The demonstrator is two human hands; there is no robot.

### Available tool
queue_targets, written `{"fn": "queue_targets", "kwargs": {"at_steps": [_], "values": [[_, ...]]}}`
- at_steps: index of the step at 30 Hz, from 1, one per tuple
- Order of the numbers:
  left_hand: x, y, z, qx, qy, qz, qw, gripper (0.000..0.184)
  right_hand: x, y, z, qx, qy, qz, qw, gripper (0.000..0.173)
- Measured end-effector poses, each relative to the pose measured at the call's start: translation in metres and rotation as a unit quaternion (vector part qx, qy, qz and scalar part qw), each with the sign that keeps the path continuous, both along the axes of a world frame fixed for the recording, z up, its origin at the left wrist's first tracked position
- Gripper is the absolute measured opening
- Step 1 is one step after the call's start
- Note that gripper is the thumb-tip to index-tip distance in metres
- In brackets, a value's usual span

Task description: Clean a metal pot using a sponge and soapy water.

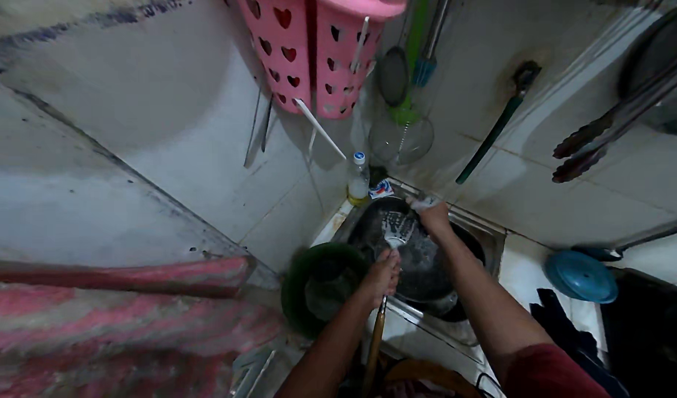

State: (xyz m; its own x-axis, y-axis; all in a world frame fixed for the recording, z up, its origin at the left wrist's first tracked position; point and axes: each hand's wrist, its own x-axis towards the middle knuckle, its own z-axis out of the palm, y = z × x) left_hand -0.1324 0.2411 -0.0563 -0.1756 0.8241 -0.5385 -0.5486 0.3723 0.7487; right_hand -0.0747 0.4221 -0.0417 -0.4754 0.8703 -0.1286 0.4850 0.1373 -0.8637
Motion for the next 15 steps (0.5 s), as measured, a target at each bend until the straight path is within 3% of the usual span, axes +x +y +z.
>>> {"fn": "queue_targets", "kwargs": {"at_steps": [3,4,6,8,11,13,15], "values": [[0.005,0.005,0.001,0.025,-0.010,-0.001,1.000,0.022,0.005,-0.012,0.002,-0.176,0.051,0.110,0.977,0.050],[0.006,0.006,-0.001,0.044,-0.040,0.008,0.998,0.027,0.003,-0.016,0.000,-0.176,0.045,0.118,0.976,0.047],[0.003,0.006,-0.006,0.077,-0.102,0.010,0.992,0.044,-0.002,-0.012,-0.001,-0.076,-0.025,0.071,0.994,0.038],[0.003,0.003,-0.007,0.051,-0.086,0.032,0.994,0.048,-0.001,0.000,0.002,-0.002,-0.093,0.018,0.995,0.048],[0.011,0.007,0.001,-0.047,0.183,0.058,0.980,0.035,0.011,-0.002,0.005,-0.090,-0.032,-0.002,0.995,0.049],[0.011,0.013,0.010,-0.092,0.328,-0.045,0.939,0.052,0.019,-0.022,0.008,-0.232,0.012,0.092,0.968,0.056],[0.021,0.019,0.015,-0.107,0.408,-0.089,0.902,0.058,0.017,-0.041,0.007,-0.277,0.013,0.095,0.956,0.046]]}}
